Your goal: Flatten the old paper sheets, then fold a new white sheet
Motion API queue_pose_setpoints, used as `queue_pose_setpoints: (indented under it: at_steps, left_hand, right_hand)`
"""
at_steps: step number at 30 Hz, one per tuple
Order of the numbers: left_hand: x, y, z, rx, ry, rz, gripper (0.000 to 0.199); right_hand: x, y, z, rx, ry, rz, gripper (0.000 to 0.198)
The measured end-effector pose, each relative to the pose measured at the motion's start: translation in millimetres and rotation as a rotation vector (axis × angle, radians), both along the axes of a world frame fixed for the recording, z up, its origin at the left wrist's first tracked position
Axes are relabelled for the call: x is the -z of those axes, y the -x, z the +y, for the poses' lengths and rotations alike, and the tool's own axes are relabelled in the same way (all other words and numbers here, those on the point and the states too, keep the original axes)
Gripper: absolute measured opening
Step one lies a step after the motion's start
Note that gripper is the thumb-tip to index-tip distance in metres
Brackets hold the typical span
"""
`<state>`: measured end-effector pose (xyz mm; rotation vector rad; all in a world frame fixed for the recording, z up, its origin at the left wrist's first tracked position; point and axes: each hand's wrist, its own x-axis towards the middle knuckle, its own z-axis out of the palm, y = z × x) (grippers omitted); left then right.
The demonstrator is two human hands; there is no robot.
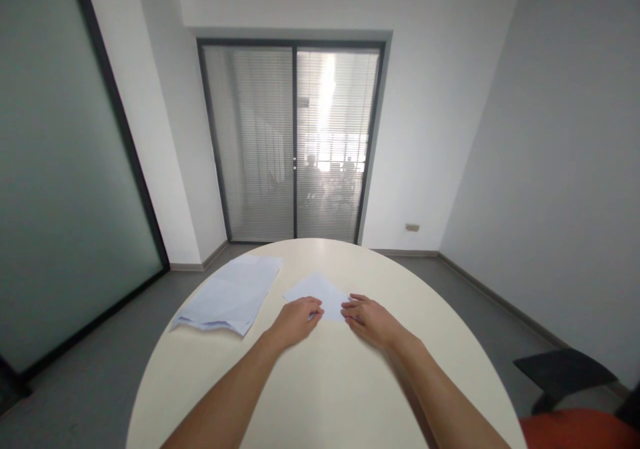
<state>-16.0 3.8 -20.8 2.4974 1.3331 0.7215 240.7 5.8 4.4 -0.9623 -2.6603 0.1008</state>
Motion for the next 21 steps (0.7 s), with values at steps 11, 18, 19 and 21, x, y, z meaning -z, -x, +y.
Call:
queue_pose_setpoints:
  at_steps: [11, 18, 19, 21]
  left_hand:
    - [1.9, 1.5, 2.9, -0.107, -0.016, 0.022, 0.023]
    - [2.6, 3.8, 4.3, -0.015, -0.037, -0.010, 0.025]
    - [2.5, 3.8, 4.1, 0.007, -0.041, -0.013, 0.024]
    - [2.6, 3.3, 3.6, 0.045, -0.058, -0.017, 0.023]
  right_hand:
    - [-2.9, -3.0, -0.1, 0.049, -0.040, -0.055, 0.034]
    - [0.7, 6.5, -4.1, 0.133, -0.069, 0.037, 0.030]
    - [2.3, 9.3, -5.2, 0.129, -0.069, 0.057, 0.033]
    - [5.3, 14.9, -7.2, 0.088, -0.067, 0.075, 0.036]
